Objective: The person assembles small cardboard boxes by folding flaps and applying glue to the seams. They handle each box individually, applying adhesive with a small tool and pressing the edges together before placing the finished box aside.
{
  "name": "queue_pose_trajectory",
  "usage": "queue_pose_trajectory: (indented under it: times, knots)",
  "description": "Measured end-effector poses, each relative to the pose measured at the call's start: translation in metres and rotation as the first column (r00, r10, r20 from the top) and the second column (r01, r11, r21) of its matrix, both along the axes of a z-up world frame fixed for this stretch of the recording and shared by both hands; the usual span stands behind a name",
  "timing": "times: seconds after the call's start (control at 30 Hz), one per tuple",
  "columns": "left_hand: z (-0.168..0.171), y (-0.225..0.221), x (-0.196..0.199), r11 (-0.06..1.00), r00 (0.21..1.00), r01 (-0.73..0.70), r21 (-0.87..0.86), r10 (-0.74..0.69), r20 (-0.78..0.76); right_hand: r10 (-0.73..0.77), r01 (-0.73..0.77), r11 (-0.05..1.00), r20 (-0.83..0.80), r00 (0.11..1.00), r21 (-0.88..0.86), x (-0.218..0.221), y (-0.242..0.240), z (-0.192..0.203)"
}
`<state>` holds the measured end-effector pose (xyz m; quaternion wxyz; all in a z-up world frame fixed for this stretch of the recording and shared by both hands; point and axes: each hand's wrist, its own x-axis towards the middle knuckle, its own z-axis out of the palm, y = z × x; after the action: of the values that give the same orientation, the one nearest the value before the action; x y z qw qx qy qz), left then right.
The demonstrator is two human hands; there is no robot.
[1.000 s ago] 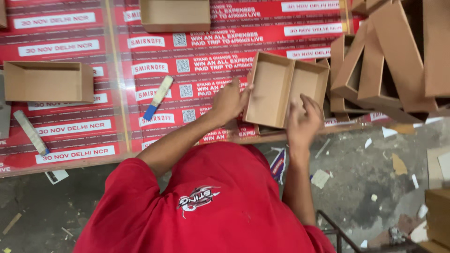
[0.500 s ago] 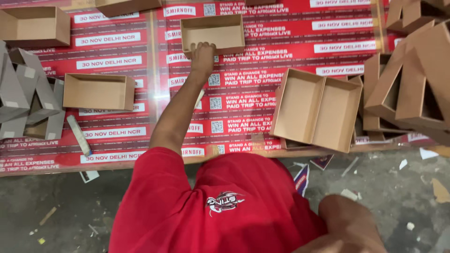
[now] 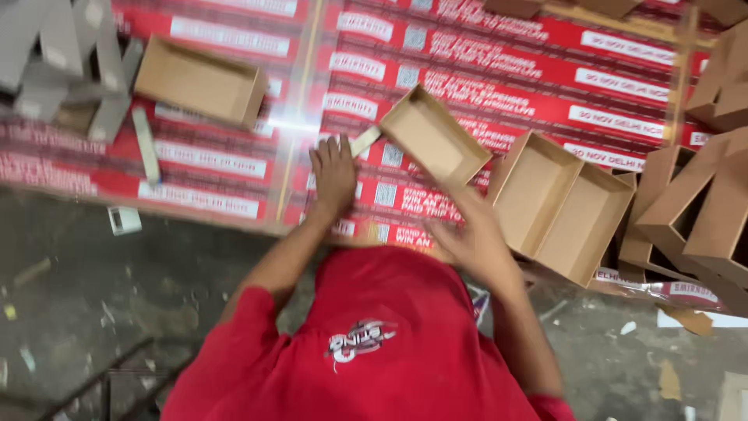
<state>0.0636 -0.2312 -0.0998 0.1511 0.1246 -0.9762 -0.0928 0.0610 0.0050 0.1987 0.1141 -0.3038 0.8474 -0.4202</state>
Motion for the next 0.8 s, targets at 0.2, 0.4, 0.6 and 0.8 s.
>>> queue_pose_trajectory:
  times: [0.2,0.4,0.6,0.8]
  knots:
    - [-0.017,-0.035,-0.021,0.968,0.954,-0.019,0.251,-0.058,0.294,-0.042,0.255,0.634,-0.297,0.954,0.73,-0.048,-0.014,-0.215]
    - [0.016,-0.069,-0.014,0.613,0.99,0.072,0.787,-0.138,0.016,-0.235,0.186,0.965,0.299,0.925,0.182,-0.042,0.012,-0.214]
    - [0.09,-0.089,-0.041,0.519,0.903,0.36,0.775,-0.401,-0.151,-0.034,0.383,0.855,0.699,0.714,-0.35,-0.026,0.008,-0.231]
    - [0.11,-0.052,-0.097,0.697,0.858,0.498,0.516,-0.482,-0.177,0.028,0.328,0.839,0.637,0.77,-0.433,-0.011,0.026,-0.275]
